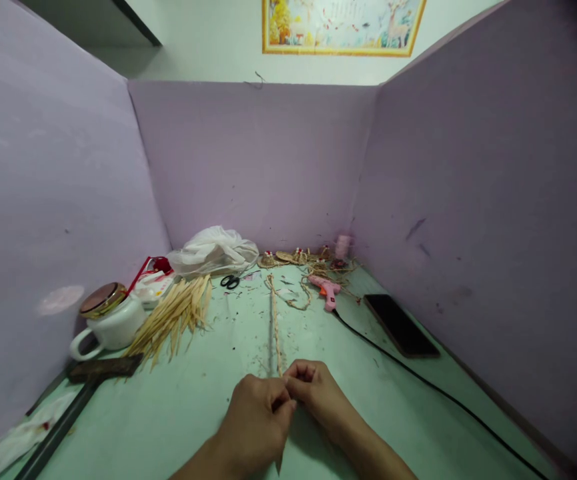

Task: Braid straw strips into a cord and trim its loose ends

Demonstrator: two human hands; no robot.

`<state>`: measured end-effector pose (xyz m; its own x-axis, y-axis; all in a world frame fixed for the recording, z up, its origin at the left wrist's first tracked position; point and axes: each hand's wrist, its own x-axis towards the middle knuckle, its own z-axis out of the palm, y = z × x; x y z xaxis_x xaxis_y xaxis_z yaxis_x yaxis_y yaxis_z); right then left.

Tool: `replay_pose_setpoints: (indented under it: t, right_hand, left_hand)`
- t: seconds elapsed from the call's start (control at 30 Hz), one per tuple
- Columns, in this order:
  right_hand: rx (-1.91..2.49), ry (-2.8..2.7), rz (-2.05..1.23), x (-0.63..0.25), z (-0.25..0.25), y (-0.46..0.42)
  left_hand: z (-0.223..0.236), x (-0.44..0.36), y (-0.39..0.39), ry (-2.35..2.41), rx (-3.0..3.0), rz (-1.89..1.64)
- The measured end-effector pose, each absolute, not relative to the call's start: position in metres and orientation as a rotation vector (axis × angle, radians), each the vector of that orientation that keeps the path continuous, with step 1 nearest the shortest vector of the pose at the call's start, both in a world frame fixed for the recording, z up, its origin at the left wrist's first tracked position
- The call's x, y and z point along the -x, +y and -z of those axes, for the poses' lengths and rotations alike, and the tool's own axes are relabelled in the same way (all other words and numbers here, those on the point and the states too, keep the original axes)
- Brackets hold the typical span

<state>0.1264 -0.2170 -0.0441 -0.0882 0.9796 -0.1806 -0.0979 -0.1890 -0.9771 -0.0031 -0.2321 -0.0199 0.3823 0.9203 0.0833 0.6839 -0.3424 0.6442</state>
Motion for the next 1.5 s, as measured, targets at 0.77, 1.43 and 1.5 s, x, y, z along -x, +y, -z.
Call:
replay_pose_setpoints:
  t: [0.77, 1.43, 1.5]
  right_hand:
    - [1.245, -1.515, -1.159, -0.130, 0.050, -0.223]
    - [1.110, -1.980, -0.752, -0.141, 0.038, -0.235]
    - [1.220, -1.719, -0.760, -0.140, 0.039, -0.231]
  left_hand:
    - [0.026, 0.005, -0.207, 1.370, -1.280, -0.570]
    - [0.019, 0.009, -0.205, 1.227, -1.332, -0.647]
    - [0.017, 0.009, -0.205, 1.227, -1.351, -0.646]
